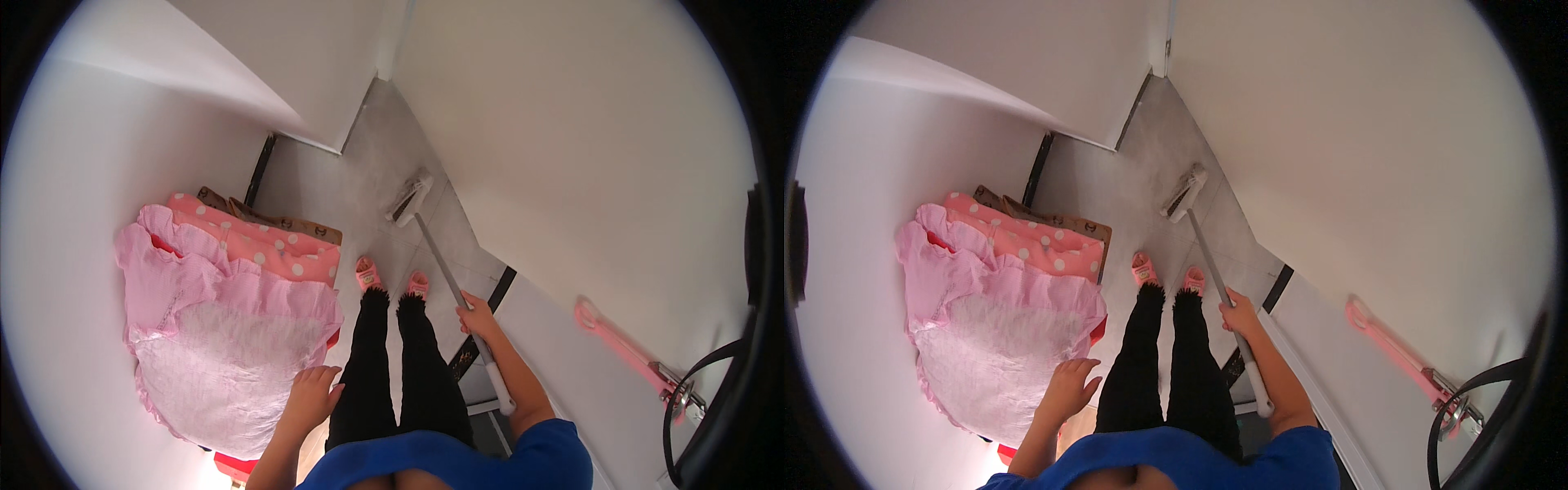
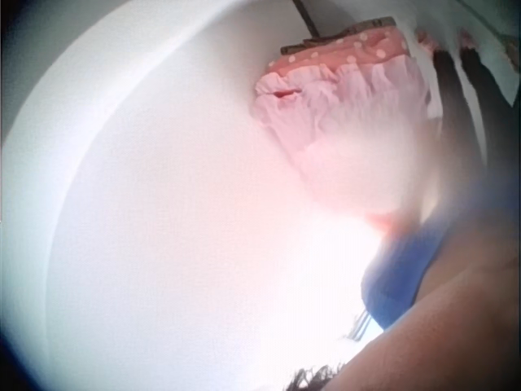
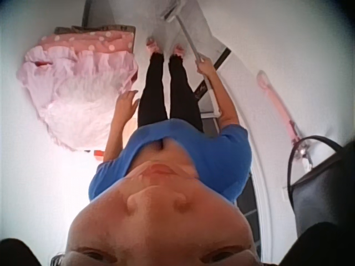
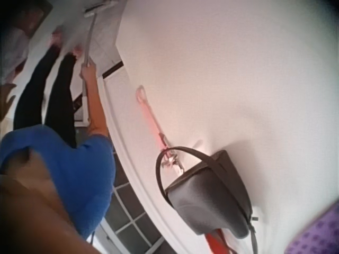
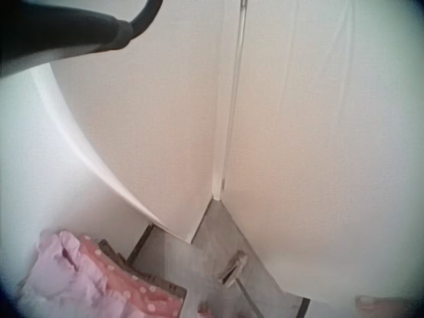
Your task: The person sweeps the floor of a bedroom and hallway using a broom and dustpan. They move a red plastic stool and a pink blanket to access areas underneath, sweeping debris into the dustpan. The person then carries the dustpan and broom out of the room into the hallway.
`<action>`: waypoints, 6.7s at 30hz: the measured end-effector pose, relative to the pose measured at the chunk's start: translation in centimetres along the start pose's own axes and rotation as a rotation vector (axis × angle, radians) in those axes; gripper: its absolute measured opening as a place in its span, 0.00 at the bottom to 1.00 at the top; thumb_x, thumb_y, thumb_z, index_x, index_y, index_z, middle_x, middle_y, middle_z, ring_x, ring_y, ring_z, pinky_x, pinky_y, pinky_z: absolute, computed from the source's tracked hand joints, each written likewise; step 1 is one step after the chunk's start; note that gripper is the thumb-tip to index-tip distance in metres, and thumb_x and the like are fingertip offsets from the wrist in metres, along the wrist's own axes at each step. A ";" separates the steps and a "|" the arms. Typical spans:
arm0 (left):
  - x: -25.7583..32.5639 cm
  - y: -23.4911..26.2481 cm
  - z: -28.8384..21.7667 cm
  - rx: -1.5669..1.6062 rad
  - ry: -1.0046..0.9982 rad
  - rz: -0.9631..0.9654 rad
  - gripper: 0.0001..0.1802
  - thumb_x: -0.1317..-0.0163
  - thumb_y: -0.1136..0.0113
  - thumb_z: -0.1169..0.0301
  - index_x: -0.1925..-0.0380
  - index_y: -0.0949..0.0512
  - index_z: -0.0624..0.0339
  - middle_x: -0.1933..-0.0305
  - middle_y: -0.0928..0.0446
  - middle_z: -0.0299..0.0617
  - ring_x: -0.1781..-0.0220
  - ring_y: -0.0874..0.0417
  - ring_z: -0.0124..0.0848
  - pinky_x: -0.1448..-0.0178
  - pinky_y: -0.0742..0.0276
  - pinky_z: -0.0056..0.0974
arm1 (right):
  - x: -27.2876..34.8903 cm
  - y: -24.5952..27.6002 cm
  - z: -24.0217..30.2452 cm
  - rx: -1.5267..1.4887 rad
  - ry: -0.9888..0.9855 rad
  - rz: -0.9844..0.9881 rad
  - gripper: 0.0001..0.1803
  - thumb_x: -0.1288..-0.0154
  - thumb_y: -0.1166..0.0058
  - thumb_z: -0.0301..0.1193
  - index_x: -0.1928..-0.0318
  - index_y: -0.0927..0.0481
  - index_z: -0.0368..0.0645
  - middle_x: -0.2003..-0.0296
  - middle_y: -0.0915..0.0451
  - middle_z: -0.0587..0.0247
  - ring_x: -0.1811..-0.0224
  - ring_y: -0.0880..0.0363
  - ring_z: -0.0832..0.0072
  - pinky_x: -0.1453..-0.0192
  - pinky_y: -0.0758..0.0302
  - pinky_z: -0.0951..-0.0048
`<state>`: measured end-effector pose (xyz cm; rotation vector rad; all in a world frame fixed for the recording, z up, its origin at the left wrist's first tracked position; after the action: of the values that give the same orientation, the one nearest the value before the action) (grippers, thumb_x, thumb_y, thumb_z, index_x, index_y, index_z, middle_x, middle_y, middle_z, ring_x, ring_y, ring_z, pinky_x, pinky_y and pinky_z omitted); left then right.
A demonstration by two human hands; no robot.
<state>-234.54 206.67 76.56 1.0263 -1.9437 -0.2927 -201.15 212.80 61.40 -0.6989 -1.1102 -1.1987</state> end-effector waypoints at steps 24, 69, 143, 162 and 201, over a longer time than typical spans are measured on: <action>1.5 0.3 0.2 0.029 0.010 -0.087 0.14 0.49 0.45 0.71 0.61 0.28 0.60 0.62 0.27 0.47 0.57 0.28 0.44 0.50 0.35 0.42 | -10.7 -15.5 1.7 -0.095 0.030 0.404 0.26 0.43 0.51 0.28 0.42 0.37 0.48 0.82 0.32 0.67 0.84 0.33 0.80 0.83 0.33 0.75; 13.2 -7.3 -23.6 -0.142 -0.867 -0.252 0.17 0.52 0.46 0.77 0.59 0.31 0.58 0.52 0.31 0.44 0.52 0.29 0.42 0.51 0.34 0.41 | 10.0 3.0 -37.7 -0.431 -0.044 -0.112 0.29 0.41 0.52 0.30 0.39 0.44 0.48 0.86 0.33 0.63 0.89 0.36 0.78 0.89 0.40 0.79; 30.6 -23.1 -5.3 0.994 0.026 -1.193 0.11 0.42 0.51 0.69 0.65 0.28 0.67 0.74 0.26 0.39 0.67 0.25 0.26 0.59 0.30 0.30 | 15.7 5.7 -35.3 0.216 0.149 0.134 0.27 0.53 0.50 0.18 0.49 0.40 0.30 0.84 0.28 0.56 0.88 0.32 0.76 0.89 0.37 0.77; 48.9 -79.9 12.1 2.292 1.072 -1.566 0.39 0.52 0.40 0.76 0.44 0.52 0.44 0.53 0.36 0.40 0.54 0.30 0.36 0.56 0.28 0.40 | 6.9 -23.1 -41.1 0.374 0.134 0.644 0.19 0.47 0.50 0.22 0.53 0.35 0.34 0.80 0.29 0.59 0.86 0.35 0.83 0.86 0.38 0.82; 63.9 -73.9 -0.6 1.724 1.041 -1.815 0.10 0.41 0.52 0.64 0.78 0.35 0.53 0.72 0.31 0.34 0.83 0.38 0.19 0.80 0.45 0.23 | 18.3 -8.7 -40.4 0.848 0.098 0.469 0.28 0.47 0.49 0.22 0.43 0.37 0.41 0.85 0.31 0.62 0.89 0.35 0.80 0.87 0.38 0.79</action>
<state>-210.37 112.06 74.34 2.8024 0.5989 0.9900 -197.98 167.75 63.53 -0.2080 -1.1561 -0.2922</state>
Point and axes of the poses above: each hand's wrist, its own x-axis away from the middle knuckle, its own y-axis out of the back of the hand, z = x × y, the point moved 4 cm from there along -x, towards the middle knuckle
